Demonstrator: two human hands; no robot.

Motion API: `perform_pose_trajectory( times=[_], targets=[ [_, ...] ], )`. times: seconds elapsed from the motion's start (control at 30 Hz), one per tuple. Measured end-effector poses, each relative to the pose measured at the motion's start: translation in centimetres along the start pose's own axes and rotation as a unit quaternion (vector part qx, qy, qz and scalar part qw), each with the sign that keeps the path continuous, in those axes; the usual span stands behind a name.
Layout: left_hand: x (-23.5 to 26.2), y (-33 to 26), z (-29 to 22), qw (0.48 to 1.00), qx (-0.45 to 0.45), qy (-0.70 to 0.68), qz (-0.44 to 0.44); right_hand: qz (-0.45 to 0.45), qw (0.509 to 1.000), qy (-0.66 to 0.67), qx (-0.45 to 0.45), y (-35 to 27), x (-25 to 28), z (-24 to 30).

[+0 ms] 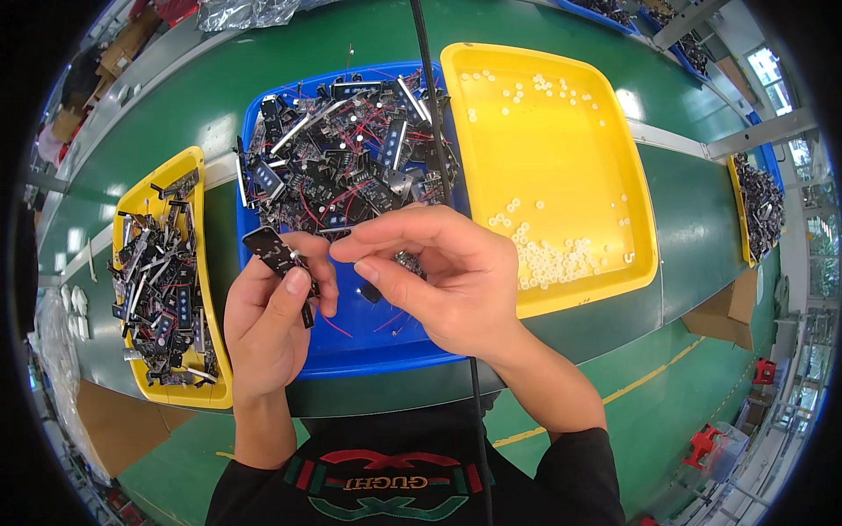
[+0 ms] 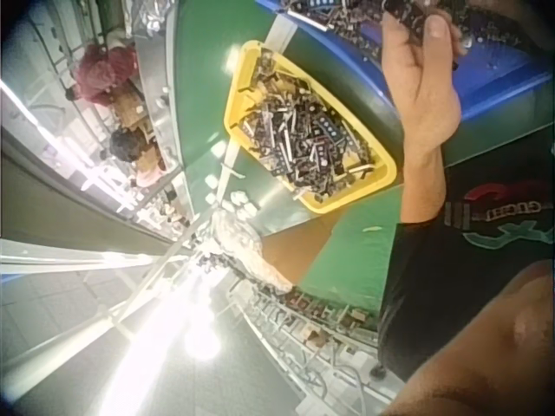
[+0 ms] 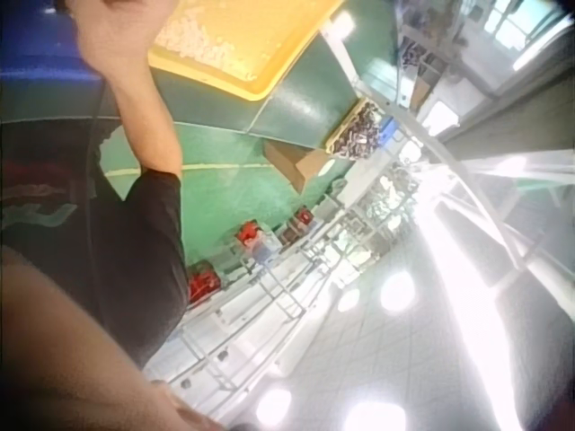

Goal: The person repeatedly picks up small electronic circuit boards from a blue tray and inserts small white plastic components into them. The person handles the boards one at a time, performing the insertion by hand, and places the finished units into a yellow tray. The process is repetitive and involves sorting and assembling small electronic parts.

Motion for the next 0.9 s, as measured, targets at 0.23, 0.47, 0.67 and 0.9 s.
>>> perform_pose_trajectory(
  times=[0.23, 0.47, 0.67, 0.9],
  targets=[
    [0.0, -0.1, 0.0, 0.998, -0.011, 0.033, 0.051, -0.017, 1.000, 0.003, 0.004, 0.0, 0.2, 0.4],
    [-0.6, -0.2, -0.1, 0.993, 0.004, 0.102, 0.059, -0.008, 1.000, 0.023, -0.007, -0.1, -0.1, 0.1],
    [-0.7, -0.1, 0.0, 0.989, -0.007, 0.131, 0.073, -0.011, 0.993, 0.101, -0.062, -0.3, -0.2, -0.8],
    [-0.7, -0.1, 0.2, 0.987, -0.007, 0.136, 0.087, 0.013, 0.993, 0.095, -0.066, -0.3, -0.9, -0.9]
  ],
)
Point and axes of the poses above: each hand's wrist, its own y-axis towards the middle knuckle, its own x-axis out of the back of the hand, z = x × y, the point moved 7 cm from there along y, towards the middle knuckle, and after that the axes turned 5 degrees about z, right-handed, at the moved point
